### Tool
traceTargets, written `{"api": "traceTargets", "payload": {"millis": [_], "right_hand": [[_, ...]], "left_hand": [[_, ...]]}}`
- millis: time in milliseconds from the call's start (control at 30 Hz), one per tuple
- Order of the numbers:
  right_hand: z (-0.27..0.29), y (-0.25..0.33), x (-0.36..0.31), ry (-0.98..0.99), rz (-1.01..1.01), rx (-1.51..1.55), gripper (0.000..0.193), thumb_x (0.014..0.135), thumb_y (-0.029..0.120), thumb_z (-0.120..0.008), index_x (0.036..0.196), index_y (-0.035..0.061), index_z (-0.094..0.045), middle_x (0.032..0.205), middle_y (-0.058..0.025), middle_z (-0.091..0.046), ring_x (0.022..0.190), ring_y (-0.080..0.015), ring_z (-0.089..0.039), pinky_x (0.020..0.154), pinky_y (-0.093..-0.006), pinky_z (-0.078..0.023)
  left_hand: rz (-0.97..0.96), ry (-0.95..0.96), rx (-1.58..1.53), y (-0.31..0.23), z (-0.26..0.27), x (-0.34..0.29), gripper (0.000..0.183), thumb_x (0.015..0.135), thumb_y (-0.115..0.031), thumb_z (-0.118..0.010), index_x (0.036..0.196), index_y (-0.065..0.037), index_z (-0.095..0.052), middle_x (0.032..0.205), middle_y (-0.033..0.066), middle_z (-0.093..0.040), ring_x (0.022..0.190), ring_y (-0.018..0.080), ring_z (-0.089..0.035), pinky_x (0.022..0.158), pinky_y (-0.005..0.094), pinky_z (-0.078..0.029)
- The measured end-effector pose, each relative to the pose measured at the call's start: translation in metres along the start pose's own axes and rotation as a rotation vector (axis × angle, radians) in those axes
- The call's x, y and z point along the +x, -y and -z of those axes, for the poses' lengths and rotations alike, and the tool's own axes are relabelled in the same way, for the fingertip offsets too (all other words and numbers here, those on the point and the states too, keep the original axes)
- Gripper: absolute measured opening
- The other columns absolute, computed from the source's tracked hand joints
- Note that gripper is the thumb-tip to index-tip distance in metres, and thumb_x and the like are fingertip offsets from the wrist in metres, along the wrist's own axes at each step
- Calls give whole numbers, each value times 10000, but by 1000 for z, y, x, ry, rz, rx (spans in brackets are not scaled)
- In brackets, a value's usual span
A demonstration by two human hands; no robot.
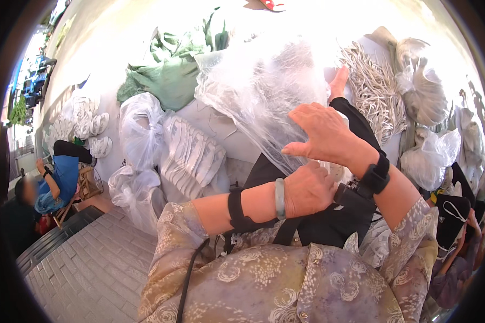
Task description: The recorder is assembling white sneakers by threading straps and packing them into plastic bags while sitting outdoors.
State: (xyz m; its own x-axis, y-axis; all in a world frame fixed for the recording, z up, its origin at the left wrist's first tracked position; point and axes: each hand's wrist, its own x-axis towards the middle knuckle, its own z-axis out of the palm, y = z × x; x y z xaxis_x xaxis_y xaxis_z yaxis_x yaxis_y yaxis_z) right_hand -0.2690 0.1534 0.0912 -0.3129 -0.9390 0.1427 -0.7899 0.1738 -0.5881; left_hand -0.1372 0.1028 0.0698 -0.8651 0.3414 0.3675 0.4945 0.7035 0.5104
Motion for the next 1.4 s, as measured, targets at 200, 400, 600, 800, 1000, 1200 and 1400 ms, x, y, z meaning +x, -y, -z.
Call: {"api": "traceTargets", "payload": {"millis": [200,400,600,800,1000,1200,1400], "right_hand": [[-28,-37,-6,577,-215,-210,234,740,191,-600,898,20,-580,787,-163,-579,754,-256,-575,638,-362,-434],[-6,-52,-20,16,-488,584,116,834,75,-515,918,22,-575,774,-18,-579,704,-88,-514,629,-220,-408],[9,-43,-14,-259,-543,1187,124,880,108,-512,973,40,-559,884,-11,-588,837,-86,-540,783,-213,-415],[21,-45,-15,-349,-607,1310,140,877,95,-502,994,46,-559,903,-15,-592,840,-92,-549,806,-237,-414],[23,-47,-11,-420,-602,1348,184,886,111,-503,1036,21,-559,876,4,-589,788,-73,-536,734,-225,-432],[19,-41,-8,-388,-633,1451,223,882,104,-504,1082,13,-547,890,-1,-588,746,-78,-519,681,-225,-421],[34,-41,-2,-449,-645,1442,297,877,107,-502,1155,3,-504,950,-9,-586,773,-77,-514,678,-229,-413]], "left_hand": [[68,6,-381,13,42,-20,127,686,-130,-656,760,-70,-571,616,61,-525,585,236,-545,536,328,-424],[284,-440,-127,108,61,-10,84,730,-53,-606,794,-2,-584,749,121,-590,694,290,-568,627,342,-452],[599,110,17,200,4,-13,169,789,-210,-518,808,-62,-597,825,134,-605,805,306,-568,734,417,-431],[781,1012,269,228,-2,-48,421,862,-422,-326,1021,-103,-551,953,136,-623,908,342,-567,758,445,-417],[1362,1500,42,225,5,-152,613,828,-549,-413,1252,-109,-469,1372,105,-340,1271,297,-295,1026,417,-276],[990,887,223,225,-10,-120,253,780,-202,-508,978,-59,-571,1016,156,-583,934,347,-555,793,433,-447],[252,457,560,273,-49,-86,170,816,-114,-453,963,-113,-538,790,93,-593,738,279,-598,696,443,-421]]}}
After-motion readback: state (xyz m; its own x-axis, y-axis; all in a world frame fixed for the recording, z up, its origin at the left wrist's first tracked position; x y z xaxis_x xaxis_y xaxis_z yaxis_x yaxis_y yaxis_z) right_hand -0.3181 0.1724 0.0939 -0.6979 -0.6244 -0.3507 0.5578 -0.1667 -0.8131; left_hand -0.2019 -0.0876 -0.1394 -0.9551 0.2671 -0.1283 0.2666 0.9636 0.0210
